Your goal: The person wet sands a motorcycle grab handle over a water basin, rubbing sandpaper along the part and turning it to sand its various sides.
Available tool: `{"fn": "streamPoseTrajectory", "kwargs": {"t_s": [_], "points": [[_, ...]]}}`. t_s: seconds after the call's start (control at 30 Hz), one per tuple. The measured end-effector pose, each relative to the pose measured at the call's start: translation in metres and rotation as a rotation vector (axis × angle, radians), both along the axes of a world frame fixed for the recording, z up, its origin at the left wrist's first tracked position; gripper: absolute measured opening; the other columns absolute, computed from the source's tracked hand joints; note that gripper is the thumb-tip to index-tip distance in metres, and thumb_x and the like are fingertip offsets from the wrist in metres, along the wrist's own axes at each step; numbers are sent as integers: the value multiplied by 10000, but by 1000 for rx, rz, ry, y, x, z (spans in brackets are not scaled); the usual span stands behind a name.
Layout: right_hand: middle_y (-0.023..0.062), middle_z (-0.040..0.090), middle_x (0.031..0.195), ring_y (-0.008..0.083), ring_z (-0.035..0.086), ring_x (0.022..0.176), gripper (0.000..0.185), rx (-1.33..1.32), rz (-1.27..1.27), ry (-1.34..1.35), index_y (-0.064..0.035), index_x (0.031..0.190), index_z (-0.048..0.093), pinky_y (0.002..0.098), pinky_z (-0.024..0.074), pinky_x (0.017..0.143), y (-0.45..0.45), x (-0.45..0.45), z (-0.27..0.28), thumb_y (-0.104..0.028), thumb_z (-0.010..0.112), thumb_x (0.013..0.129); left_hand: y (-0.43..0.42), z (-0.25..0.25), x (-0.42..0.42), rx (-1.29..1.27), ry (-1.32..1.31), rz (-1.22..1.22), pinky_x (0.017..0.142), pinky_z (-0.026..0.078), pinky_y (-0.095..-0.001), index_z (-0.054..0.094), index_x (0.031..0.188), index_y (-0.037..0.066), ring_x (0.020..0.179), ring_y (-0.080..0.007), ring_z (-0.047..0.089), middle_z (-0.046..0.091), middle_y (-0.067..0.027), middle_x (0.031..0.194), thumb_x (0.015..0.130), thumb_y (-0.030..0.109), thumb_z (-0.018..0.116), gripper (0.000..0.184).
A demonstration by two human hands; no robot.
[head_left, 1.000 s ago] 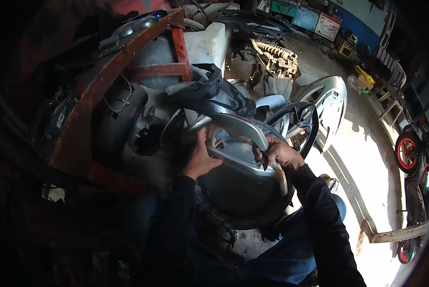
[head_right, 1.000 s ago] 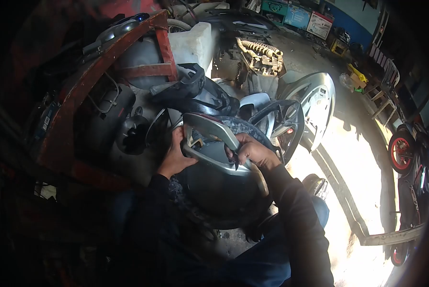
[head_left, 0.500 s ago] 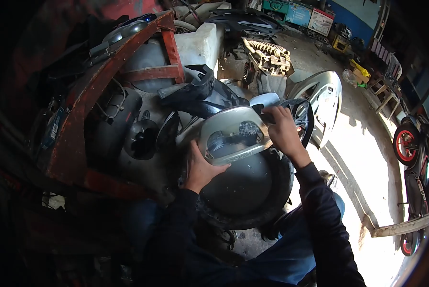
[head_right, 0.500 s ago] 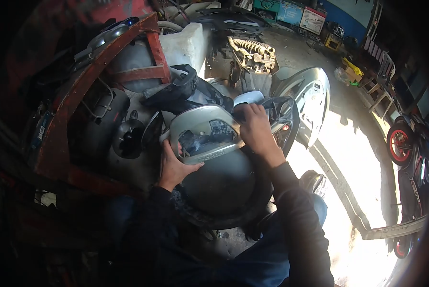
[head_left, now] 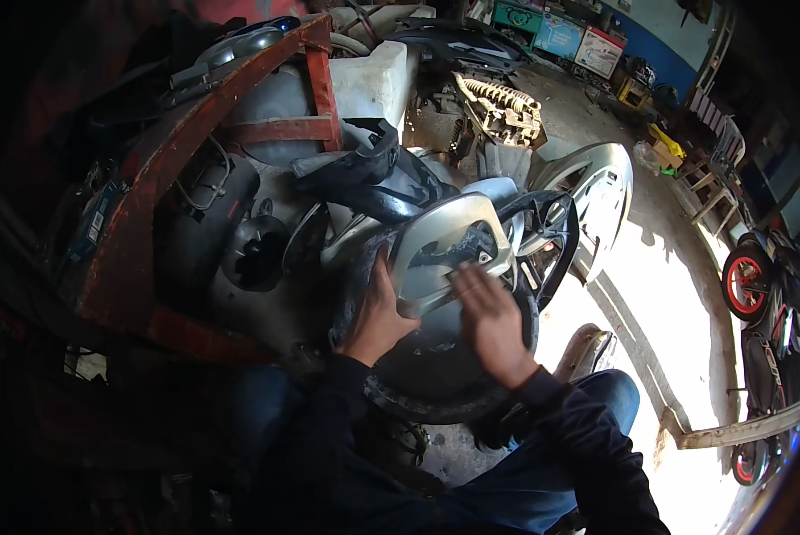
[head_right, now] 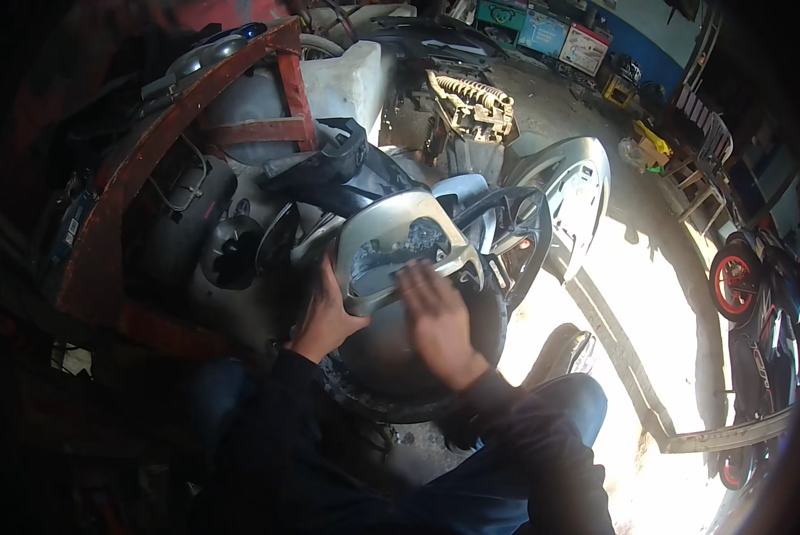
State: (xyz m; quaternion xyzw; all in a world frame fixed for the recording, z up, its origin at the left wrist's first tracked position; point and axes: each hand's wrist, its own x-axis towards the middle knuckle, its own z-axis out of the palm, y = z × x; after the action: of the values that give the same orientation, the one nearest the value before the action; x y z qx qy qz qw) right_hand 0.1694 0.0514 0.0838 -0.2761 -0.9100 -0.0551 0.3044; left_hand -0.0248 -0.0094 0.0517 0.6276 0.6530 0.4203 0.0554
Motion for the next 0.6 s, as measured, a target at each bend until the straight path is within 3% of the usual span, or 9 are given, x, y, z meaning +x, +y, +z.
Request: {"fn": "streamPoseTrajectory", "kwargs": {"t_s": [0.1, 0.17, 0.23, 0.4, 0.5, 0.6], "points": [[163, 584, 1346, 302, 530, 1297, 490, -32, 169, -54, 3, 1265, 604, 409, 495, 984, -32, -17, 0, -38, 594, 777, 6, 7, 1, 16, -163, -47, 1014, 449, -470, 120, 1493, -47, 1252, -477, 492, 448, -336, 1387, 638, 94, 837, 1124], [165, 585, 1346, 306, 534, 1291, 481, -49, 108, 3, 19, 1259, 601, 407, 497, 997, -11, -11, 10, -15, 576, 780, 4, 16, 3, -67, -282, -24, 972, 480, -470, 184, 1470, -44, 1178, -476, 546, 521, -318, 1317, 644, 96, 833, 1059], [191, 596, 1323, 319, 548, 1274, 482, -41, -28, 33, 24, 1258, 605, 401, 481, 1014, 16, -3, 10, 8, 563, 778, 9, 8, 7, -30, -279, 10, 966, 482, -470, 215, 1453, -35, 1173, -474, 550, 533, -310, 1302, 642, 94, 830, 1027], [183, 604, 1314, 340, 558, 1252, 451, -26, 63, -1, 5, 1234, 628, 430, 458, 1036, 12, -13, -7, 29, 547, 791, 15, -1, 13, 26, -354, 22, 935, 493, -482, 292, 1392, -6, 1125, -479, 573, 564, -317, 1230, 625, 74, 801, 924], [187, 613, 1294, 346, 560, 1244, 455, -52, -52, 30, 5, 1229, 631, 430, 444, 1058, 43, -2, -2, 46, 534, 786, 17, -1, 16, -16, -280, 88, 926, 495, -485, 286, 1397, -6, 1121, -481, 574, 561, -318, 1234, 628, 69, 791, 923], [205, 631, 1249, 355, 561, 1235, 430, 20, 143, -39, 16, 1206, 635, 432, 443, 1056, 5, -17, 2, 27, 546, 785, 17, 2, 14, -10, -324, 53, 911, 500, -486, 286, 1394, -11, 1105, -480, 580, 570, -314, 1216, 632, 67, 784, 914]]}}
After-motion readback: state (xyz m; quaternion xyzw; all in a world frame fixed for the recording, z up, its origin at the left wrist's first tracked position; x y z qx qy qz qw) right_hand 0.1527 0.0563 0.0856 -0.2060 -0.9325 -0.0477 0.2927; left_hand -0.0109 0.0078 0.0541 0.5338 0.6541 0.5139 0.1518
